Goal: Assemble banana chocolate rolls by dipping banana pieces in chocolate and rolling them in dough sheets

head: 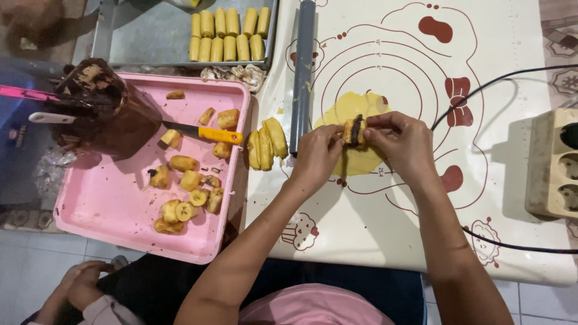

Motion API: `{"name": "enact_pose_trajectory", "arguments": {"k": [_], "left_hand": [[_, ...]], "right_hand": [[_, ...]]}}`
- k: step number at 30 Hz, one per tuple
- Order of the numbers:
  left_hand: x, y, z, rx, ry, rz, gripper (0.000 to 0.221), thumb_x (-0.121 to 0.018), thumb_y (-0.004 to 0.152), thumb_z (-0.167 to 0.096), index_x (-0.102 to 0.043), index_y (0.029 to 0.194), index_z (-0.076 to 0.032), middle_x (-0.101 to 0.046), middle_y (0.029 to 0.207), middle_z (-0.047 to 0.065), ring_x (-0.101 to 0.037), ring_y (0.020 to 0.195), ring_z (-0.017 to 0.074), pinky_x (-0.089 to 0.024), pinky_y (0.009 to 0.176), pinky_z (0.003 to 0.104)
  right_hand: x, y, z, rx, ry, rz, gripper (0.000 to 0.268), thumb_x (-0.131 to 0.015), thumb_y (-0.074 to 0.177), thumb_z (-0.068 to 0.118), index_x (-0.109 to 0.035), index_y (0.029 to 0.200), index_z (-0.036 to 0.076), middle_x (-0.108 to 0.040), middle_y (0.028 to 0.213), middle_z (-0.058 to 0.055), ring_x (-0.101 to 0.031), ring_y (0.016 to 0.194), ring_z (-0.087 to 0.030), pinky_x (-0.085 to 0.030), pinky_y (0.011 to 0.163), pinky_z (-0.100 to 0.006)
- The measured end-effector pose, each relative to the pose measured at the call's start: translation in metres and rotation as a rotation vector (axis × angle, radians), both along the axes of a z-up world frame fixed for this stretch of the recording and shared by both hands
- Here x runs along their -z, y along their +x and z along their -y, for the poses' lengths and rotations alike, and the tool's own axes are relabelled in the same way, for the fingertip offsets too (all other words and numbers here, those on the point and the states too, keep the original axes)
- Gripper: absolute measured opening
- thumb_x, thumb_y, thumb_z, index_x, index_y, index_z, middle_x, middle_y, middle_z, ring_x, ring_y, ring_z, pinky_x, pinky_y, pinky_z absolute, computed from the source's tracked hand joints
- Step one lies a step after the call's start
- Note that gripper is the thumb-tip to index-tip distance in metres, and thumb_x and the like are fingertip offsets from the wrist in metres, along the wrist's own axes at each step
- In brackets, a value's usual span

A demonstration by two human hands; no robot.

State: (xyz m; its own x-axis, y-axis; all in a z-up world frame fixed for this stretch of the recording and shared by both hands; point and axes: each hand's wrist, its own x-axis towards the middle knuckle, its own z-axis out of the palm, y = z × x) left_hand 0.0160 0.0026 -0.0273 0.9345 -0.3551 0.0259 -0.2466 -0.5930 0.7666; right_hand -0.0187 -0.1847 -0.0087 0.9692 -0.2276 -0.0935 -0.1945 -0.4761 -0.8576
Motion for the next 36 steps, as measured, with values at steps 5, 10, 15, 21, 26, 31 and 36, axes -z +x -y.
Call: {"name": "enact_pose_trajectory", "arguments": {"k": [5,10,15,21,26,31,36], "left_hand": [[0.008,0.003,0.000,0.008,-0.023,-0.027,0.024,-0.067,0.092,-0.009,-0.072,0.114,-0.003,-0.075,0.087,0.017,-0.074,0.089,0.0390,-0.058,0.079,0.047],[0.015,0.006,-0.001,0.024,-0.024,-0.010,0.025,-0.067,0.092,-0.010,-0.072,0.115,-0.002,-0.075,0.088,0.017,-0.073,0.090,0.0394,-0.058,0.080,0.047],[-0.005,-0.006,-0.009,0.009,0.003,-0.013,0.026,-0.066,0.092,-0.011,-0.071,0.116,-0.003,-0.074,0.089,0.016,-0.074,0.091,0.0369,-0.058,0.081,0.046],[-0.070,-0.040,-0.056,-0.052,-0.112,0.176,0.025,-0.061,0.098,-0.010,-0.069,0.120,-0.001,-0.072,0.095,0.020,-0.073,0.084,0.0376,-0.058,0.066,0.043],[-0.091,-0.073,-0.094,-0.173,-0.110,0.237,0.029,-0.058,0.091,0.001,-0.068,0.117,0.001,-0.072,0.108,0.011,-0.069,0.085,0.0216,-0.054,0.070,0.030],[-0.081,-0.115,-0.114,-0.191,-0.104,0.180,0.031,-0.052,0.095,-0.003,-0.064,0.123,0.003,-0.066,0.121,0.016,-0.066,0.107,0.0280,-0.053,0.093,0.038],[-0.051,-0.149,-0.113,-0.227,-0.415,-0.082,0.047,-0.044,0.104,-0.020,-0.043,0.145,0.005,-0.053,0.146,0.019,-0.056,0.132,0.0276,-0.046,0.110,0.035]], "right_hand": [[0.005,0.000,-0.001,0.005,-0.057,0.047,0.024,-0.087,0.087,0.021,-0.080,0.109,0.013,-0.077,0.090,-0.010,-0.071,0.082,-0.020,-0.055,0.076,-0.035],[0.002,-0.008,0.001,0.025,-0.155,0.086,0.020,-0.083,0.092,0.022,-0.081,0.111,0.018,-0.074,0.095,-0.010,-0.069,0.085,-0.027,-0.054,0.077,-0.039],[-0.016,-0.021,-0.017,-0.028,-0.148,0.224,0.031,-0.075,0.092,0.011,-0.077,0.123,0.015,-0.075,0.089,-0.007,-0.067,0.086,-0.026,-0.052,0.078,-0.036],[-0.010,-0.071,-0.070,-0.119,-0.406,0.506,0.028,-0.071,0.093,-0.004,-0.079,0.116,0.010,-0.076,0.091,-0.009,-0.065,0.091,-0.029,-0.053,0.084,-0.039],[-0.004,-0.106,-0.127,-0.853,-0.265,0.457,0.033,-0.057,0.089,0.014,-0.066,0.120,0.014,-0.057,0.124,-0.006,-0.052,0.114,-0.027,-0.046,0.096,-0.037],[0.009,-0.095,-0.137,-0.653,-0.173,0.481,0.019,-0.067,0.082,0.003,-0.073,0.100,0.006,-0.067,0.113,-0.008,-0.061,0.097,-0.021,-0.055,0.083,-0.032],[-0.017,-0.095,-0.142,-0.267,0.237,0.175,0.012,-0.072,0.081,-0.002,-0.079,0.088,0.004,-0.075,0.094,0.000,-0.059,0.067,-0.006,-0.049,0.058,-0.020]]}}
